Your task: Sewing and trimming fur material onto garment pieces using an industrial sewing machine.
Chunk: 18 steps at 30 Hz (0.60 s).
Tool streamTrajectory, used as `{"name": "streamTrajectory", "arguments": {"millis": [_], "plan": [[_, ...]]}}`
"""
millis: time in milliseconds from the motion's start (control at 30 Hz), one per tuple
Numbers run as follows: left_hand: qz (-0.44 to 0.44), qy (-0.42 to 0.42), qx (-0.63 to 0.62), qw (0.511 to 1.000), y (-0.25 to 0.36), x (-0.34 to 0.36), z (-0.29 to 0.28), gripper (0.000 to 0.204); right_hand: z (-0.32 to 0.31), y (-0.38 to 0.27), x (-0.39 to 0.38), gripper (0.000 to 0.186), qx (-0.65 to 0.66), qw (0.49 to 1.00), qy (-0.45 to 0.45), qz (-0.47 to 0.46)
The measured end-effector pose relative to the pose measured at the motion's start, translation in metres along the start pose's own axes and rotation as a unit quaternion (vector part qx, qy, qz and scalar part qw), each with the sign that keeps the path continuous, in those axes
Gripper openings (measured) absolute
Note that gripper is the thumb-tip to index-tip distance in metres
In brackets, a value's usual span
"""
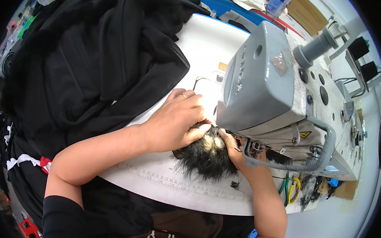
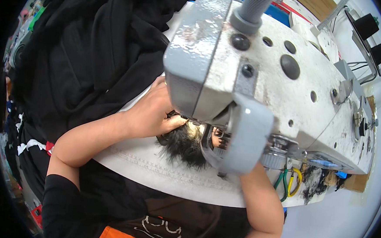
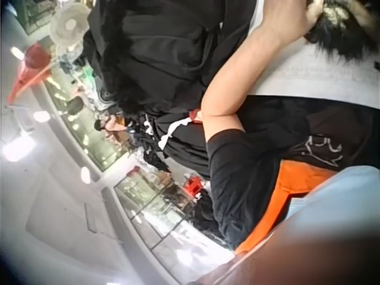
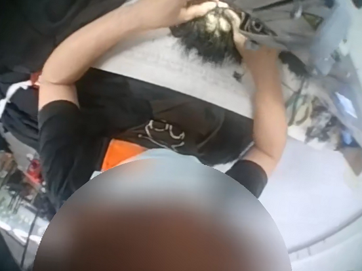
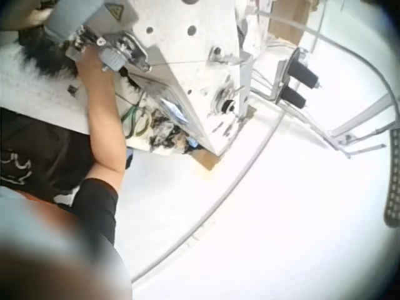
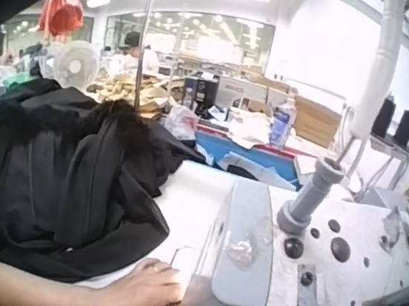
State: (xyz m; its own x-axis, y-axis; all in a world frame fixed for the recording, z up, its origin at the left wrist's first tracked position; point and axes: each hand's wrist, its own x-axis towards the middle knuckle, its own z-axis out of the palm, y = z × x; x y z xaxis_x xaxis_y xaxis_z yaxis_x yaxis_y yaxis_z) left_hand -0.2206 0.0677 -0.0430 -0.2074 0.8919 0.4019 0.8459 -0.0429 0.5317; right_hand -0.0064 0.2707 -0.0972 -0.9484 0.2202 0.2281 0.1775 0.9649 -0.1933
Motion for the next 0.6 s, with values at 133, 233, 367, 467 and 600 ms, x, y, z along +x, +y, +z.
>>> {"name": "streamTrajectory", "arguments": {"millis": [133,233,367,467,600], "plan": [[-0.009,-0.02,-0.015,1.0,0.001,0.002,-0.003,0.016,0.013,0.027,-0.026,0.018,0.013,0.998,-0.053,0.04],[0.0,-0.012,0.008,1.0,0.0,0.002,0.0,0.018,0.014,0.032,-0.034,0.02,0.02,0.993,-0.091,0.074],[-0.013,-0.003,0.013,1.0,-0.002,0.003,0.0,0.021,-0.007,0.002,-0.001,0.023,0.116,0.991,-0.027,0.054],[-0.023,-0.014,0.025,0.999,-0.001,0.004,-0.001,0.022,-0.02,-0.013,0.004,0.025,0.161,0.981,-0.026,0.101],[-0.043,-0.024,0.021,0.999,0.001,0.005,-0.002,0.021,-0.02,-0.014,0.005,0.029,0.129,0.99,-0.001,0.062]]}}
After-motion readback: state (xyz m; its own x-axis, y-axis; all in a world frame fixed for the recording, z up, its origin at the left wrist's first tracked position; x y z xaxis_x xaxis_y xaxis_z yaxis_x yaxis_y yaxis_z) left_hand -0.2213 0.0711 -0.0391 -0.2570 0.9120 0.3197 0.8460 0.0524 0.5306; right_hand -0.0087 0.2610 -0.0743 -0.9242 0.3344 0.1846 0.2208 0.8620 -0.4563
